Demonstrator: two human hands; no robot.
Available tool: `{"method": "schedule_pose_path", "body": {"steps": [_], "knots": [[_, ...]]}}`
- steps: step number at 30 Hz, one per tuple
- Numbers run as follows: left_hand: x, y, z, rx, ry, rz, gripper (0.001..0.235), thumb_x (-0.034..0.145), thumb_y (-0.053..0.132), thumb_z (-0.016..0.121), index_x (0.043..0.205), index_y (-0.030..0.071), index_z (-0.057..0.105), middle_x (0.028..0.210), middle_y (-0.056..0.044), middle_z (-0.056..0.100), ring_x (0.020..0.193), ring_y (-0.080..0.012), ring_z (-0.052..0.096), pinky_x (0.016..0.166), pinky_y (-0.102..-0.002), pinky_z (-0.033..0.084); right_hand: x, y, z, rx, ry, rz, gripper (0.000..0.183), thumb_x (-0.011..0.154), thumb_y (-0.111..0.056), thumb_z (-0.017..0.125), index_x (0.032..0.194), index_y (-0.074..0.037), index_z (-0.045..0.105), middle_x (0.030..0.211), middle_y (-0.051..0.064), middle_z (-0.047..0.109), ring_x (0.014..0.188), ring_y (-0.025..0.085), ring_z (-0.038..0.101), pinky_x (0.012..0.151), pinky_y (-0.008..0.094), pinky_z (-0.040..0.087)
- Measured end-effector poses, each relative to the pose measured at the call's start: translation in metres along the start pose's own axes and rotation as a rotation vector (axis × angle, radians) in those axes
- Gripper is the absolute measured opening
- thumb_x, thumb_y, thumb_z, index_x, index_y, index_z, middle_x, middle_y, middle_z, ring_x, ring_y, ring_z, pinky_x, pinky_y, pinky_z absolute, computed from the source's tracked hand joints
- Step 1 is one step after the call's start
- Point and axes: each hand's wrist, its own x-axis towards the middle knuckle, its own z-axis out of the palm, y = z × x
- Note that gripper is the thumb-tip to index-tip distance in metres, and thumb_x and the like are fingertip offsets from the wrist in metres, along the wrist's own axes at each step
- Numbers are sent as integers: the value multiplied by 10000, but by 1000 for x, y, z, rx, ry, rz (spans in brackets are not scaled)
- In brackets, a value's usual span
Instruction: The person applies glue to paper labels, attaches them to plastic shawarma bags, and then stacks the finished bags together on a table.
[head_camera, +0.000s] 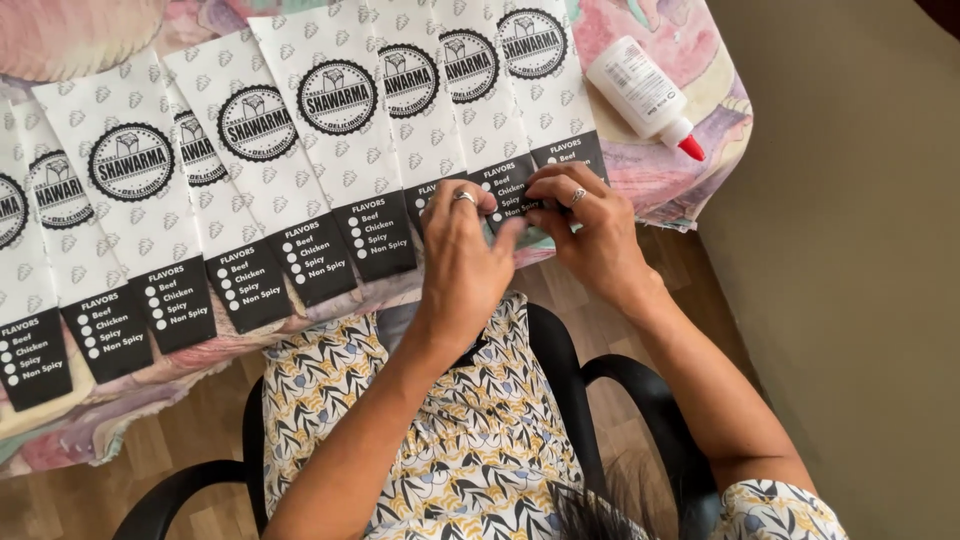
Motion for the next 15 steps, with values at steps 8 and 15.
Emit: {"method": "schedule_pose_path", "body": {"steps": [8,15], "knots": [[-13,6,2,-35,21,82,190,856,-128,675,1009,-34,611,1053,-143,565,1070,-341,631,1006,-448,478,6,-12,3,29,-13,-197,97,953,109,663,985,31,711,1043,169,717,975,370,724,1023,513,536],[-45,-19,-41,107,135,286,232,863,-28,762,1069,-27,656,1284,-167,552,1247,-318,594,1232,-480,300,10,-12,6,-70,29,-225,230,920,147,586,1083,31,699,1175,210,673,1081,404,692,998,529,550]]}}
